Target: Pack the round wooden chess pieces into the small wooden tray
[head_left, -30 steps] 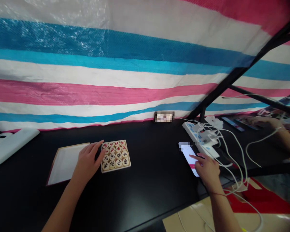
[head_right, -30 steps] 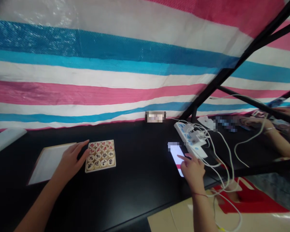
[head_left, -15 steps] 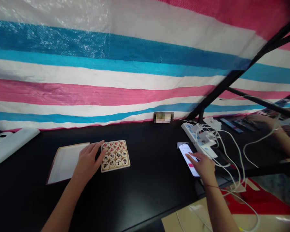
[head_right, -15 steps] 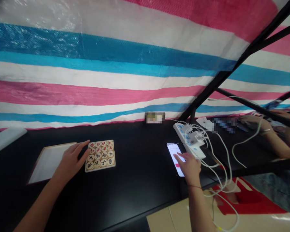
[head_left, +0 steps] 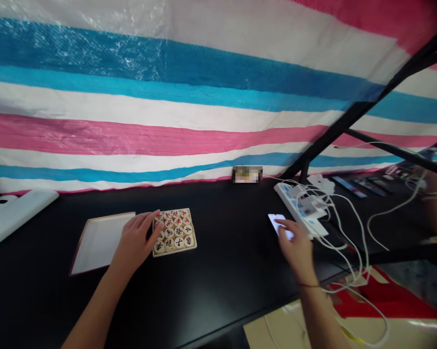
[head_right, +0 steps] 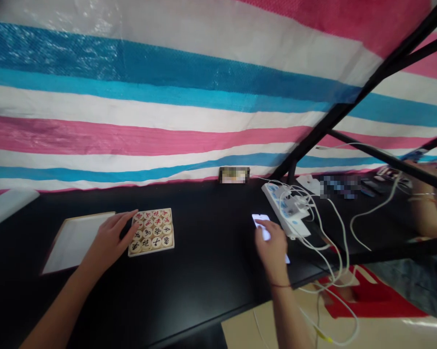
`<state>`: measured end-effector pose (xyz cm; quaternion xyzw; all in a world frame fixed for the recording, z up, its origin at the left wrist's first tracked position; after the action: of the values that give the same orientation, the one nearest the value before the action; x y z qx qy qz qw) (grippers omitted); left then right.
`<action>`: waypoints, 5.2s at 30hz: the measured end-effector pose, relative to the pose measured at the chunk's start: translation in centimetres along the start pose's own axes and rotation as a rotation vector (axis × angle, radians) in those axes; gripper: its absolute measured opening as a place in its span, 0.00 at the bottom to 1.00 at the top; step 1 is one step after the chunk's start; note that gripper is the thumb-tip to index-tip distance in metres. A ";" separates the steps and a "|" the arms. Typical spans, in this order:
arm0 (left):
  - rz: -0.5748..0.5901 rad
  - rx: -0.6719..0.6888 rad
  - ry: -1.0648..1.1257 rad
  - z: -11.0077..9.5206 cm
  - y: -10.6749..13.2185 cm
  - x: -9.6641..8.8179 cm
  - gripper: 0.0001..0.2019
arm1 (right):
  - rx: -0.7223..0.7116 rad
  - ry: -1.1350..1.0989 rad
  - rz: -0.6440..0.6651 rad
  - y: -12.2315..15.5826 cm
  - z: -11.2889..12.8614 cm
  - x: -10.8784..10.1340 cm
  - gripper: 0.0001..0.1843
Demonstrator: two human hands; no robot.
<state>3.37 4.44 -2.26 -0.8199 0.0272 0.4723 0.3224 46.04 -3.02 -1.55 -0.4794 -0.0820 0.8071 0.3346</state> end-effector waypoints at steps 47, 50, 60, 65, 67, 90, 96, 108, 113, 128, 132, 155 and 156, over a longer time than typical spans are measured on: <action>0.296 -0.236 -0.284 -1.7 -2.4 2.1 0.11 | -0.002 -0.471 0.628 5.1 17.7 15.0 0.18; 0.308 -0.218 -0.293 -2.1 -2.9 2.1 0.09 | 0.003 -0.479 0.631 5.0 17.7 15.0 0.17; 0.110 -0.197 0.017 -2.5 -2.9 0.9 0.04 | -0.264 -0.554 0.371 5.3 19.7 12.0 0.16; 0.020 -0.292 0.441 -3.6 -2.8 1.4 0.05 | -0.561 -0.686 0.339 7.5 22.9 9.6 0.20; 0.053 -0.319 0.511 -3.8 -2.7 2.0 0.07 | -0.530 -0.714 0.334 7.1 22.6 9.4 0.18; 0.240 -0.185 -0.350 -1.2 -1.5 1.8 0.13 | -0.128 -0.403 0.558 5.8 18.7 13.9 0.12; 0.279 -0.179 -0.325 -1.2 -1.7 2.1 0.12 | -0.056 -0.441 0.571 5.5 18.2 14.3 0.13; 0.213 -0.044 -0.201 -0.8 -1.9 2.6 0.12 | -0.070 -0.389 0.570 5.4 17.8 14.7 0.17; 0.175 -0.019 -0.119 -0.7 -1.8 2.0 0.11 | -0.067 -0.403 0.576 5.4 17.8 14.6 0.16; 0.240 -0.047 0.023 1.2 -1.0 2.7 0.11 | -0.026 -0.447 0.592 5.3 17.8 14.5 0.15; 0.238 -0.056 -0.025 1.2 -1.0 2.8 0.11 | -0.026 -0.451 0.596 5.3 17.9 14.5 0.15; -0.040 -0.152 0.366 -4.1 -1.6 1.1 0.12 | -0.566 -0.613 0.337 7.9 23.8 9.7 0.18; -0.030 -0.150 0.365 -4.2 -1.6 1.2 0.12 | -0.564 -0.617 0.336 7.7 23.7 9.6 0.17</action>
<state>7.76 3.67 -0.94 -0.9140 0.0374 0.3118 0.2570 19.76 1.48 0.55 -0.2955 -0.3160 0.9014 0.0151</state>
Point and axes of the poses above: each hand's wrist, its own y-axis away from the middle knuckle, its own x-axis out of the palm, z = x × y, the point moved 8 cm from there along -y, towards the middle knuckle, and after that the axes turned 6 degrees about x, right-handed, at the moved point
